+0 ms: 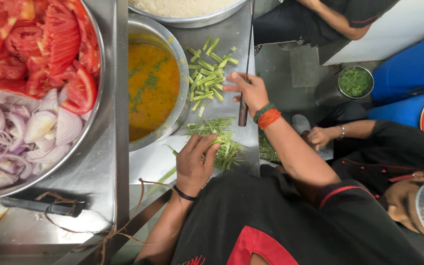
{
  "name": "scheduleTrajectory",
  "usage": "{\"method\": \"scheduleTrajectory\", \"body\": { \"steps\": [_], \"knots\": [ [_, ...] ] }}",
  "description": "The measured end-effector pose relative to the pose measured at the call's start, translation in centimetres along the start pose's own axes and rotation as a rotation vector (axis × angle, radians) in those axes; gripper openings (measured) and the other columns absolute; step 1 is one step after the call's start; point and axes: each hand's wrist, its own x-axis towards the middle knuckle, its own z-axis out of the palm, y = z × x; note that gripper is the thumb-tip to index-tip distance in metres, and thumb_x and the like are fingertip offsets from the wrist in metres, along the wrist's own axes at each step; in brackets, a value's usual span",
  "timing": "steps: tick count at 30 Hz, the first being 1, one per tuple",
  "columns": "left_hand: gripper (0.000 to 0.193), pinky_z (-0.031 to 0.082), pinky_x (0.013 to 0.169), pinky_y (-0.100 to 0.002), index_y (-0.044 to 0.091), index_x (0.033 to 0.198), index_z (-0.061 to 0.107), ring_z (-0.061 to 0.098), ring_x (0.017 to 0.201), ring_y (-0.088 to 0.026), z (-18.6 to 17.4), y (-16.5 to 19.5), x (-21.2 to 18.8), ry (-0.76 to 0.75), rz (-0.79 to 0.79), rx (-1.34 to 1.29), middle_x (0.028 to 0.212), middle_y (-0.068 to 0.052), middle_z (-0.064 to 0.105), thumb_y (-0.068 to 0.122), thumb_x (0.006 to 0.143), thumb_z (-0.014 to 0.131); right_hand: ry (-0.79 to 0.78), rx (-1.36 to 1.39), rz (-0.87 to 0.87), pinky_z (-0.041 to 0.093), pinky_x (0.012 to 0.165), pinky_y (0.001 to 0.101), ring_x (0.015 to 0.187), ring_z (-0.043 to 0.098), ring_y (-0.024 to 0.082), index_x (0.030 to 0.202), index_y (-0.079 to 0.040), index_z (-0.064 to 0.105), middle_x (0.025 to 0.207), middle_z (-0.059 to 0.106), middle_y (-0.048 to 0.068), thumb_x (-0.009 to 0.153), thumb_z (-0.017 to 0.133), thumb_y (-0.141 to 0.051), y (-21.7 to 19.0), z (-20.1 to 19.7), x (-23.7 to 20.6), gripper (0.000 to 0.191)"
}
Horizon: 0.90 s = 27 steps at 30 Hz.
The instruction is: The person uses a knife to slice long green vegetables into small pieces on a stainless steel countertop. Sliced tomatoes, onions, and a bowl of yellow sauce are visible nearby. Another person works in the background.
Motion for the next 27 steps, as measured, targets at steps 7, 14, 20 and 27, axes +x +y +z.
{"method": "scheduleTrajectory", "body": {
  "steps": [7, 14, 20, 27],
  "knots": [
    [0.025, 0.052, 0.061, -0.036, 0.008, 0.112, 0.074, 0.066, 0.068, -0.024, -0.1, -0.1, 0.2, 0.026, -0.069, -0.069, 0.094, -0.009, 0.065, 0.013, 0.089, 0.078, -0.283, -0.003, 0.062, 0.038, 0.041, 0.0222, 0.046, 0.048, 0.006, 0.109, 0.004, 0.068, 0.082, 0.075, 0.009, 0.101, 0.062, -0.030, 2.8, -1.3, -4.7, 0.036],
    [0.025, 0.054, 0.073, -0.035, 0.005, 0.111, 0.071, 0.068, 0.089, -0.027, 0.1, 0.6, 0.5, 0.035, 0.084, -0.073, 0.103, -0.011, 0.063, 0.006, 0.088, 0.080, -0.344, 0.168, 0.207, 0.039, 0.044, 0.0240, 0.051, 0.051, 0.007, 0.105, 0.001, 0.066, 0.070, 0.061, 0.001, 0.094, 0.072, -0.012, 6.4, -2.9, -8.9, 0.018],
    [0.023, 0.053, 0.072, -0.038, 0.003, 0.106, 0.069, 0.066, 0.088, -0.030, 0.2, 1.0, 0.9, 0.049, 0.074, -0.052, 0.099, -0.012, 0.064, 0.006, 0.086, 0.080, -0.149, 0.343, 0.128, 0.040, 0.046, 0.0248, 0.052, 0.051, 0.007, 0.096, -0.001, 0.063, 0.067, 0.056, 0.001, 0.094, 0.074, -0.010, 8.1, -1.4, -9.6, 0.014],
    [0.012, 0.052, 0.066, -0.035, 0.004, 0.104, 0.065, 0.067, 0.073, -0.026, 0.3, 0.1, 0.5, -0.072, -0.039, -0.253, 0.086, -0.010, 0.066, 0.008, 0.097, 0.074, -0.189, 0.576, 0.226, 0.038, 0.047, 0.0226, 0.055, 0.047, 0.006, 0.096, -0.004, 0.063, 0.070, 0.054, -0.001, 0.094, 0.072, -0.006, 7.9, -1.3, -10.1, 0.010]
  ]
}}
